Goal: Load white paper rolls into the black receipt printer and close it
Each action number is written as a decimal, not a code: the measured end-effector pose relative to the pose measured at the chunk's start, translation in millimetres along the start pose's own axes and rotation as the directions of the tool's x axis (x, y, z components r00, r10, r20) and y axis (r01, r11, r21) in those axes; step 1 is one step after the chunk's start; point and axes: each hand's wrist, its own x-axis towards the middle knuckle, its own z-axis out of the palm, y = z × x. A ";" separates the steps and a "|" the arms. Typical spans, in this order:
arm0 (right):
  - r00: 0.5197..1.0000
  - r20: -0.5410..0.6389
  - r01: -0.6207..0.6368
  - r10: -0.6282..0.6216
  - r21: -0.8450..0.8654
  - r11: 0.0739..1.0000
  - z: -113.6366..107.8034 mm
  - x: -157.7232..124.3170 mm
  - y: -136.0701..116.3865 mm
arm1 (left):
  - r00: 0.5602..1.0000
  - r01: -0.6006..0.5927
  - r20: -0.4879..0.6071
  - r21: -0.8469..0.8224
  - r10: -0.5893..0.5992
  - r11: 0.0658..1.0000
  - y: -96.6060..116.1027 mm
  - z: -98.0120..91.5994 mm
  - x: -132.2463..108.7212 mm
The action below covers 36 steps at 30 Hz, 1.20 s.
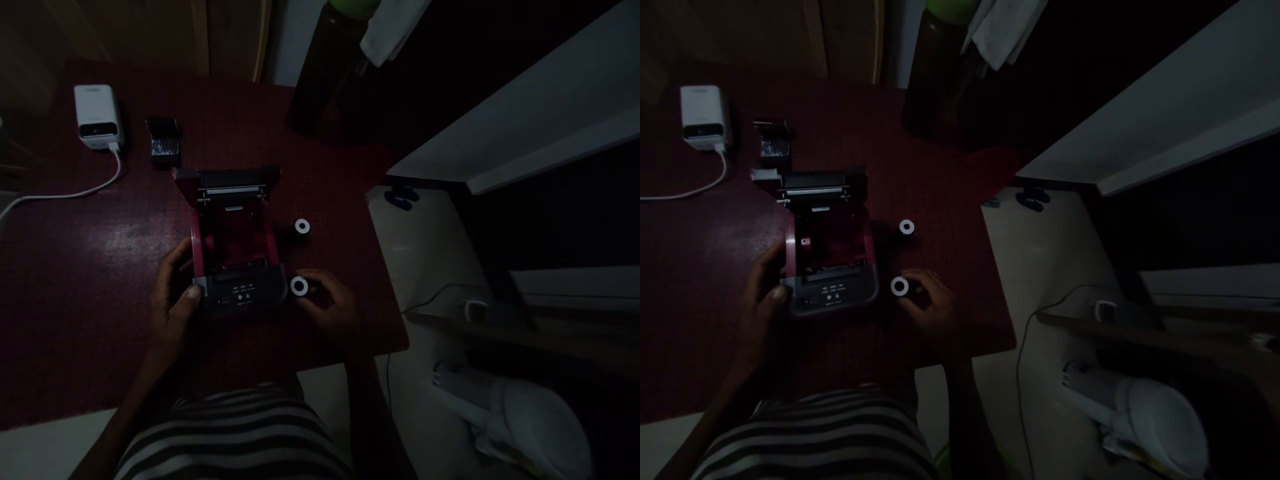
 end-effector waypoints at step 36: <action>0.755 0.655 0.469 -0.010 -0.529 0.707 54.2 118.5 -143.2 | 0.998 -0.027 0.064 0.007 0.026 1.000 -3.3 -7.4 -3.0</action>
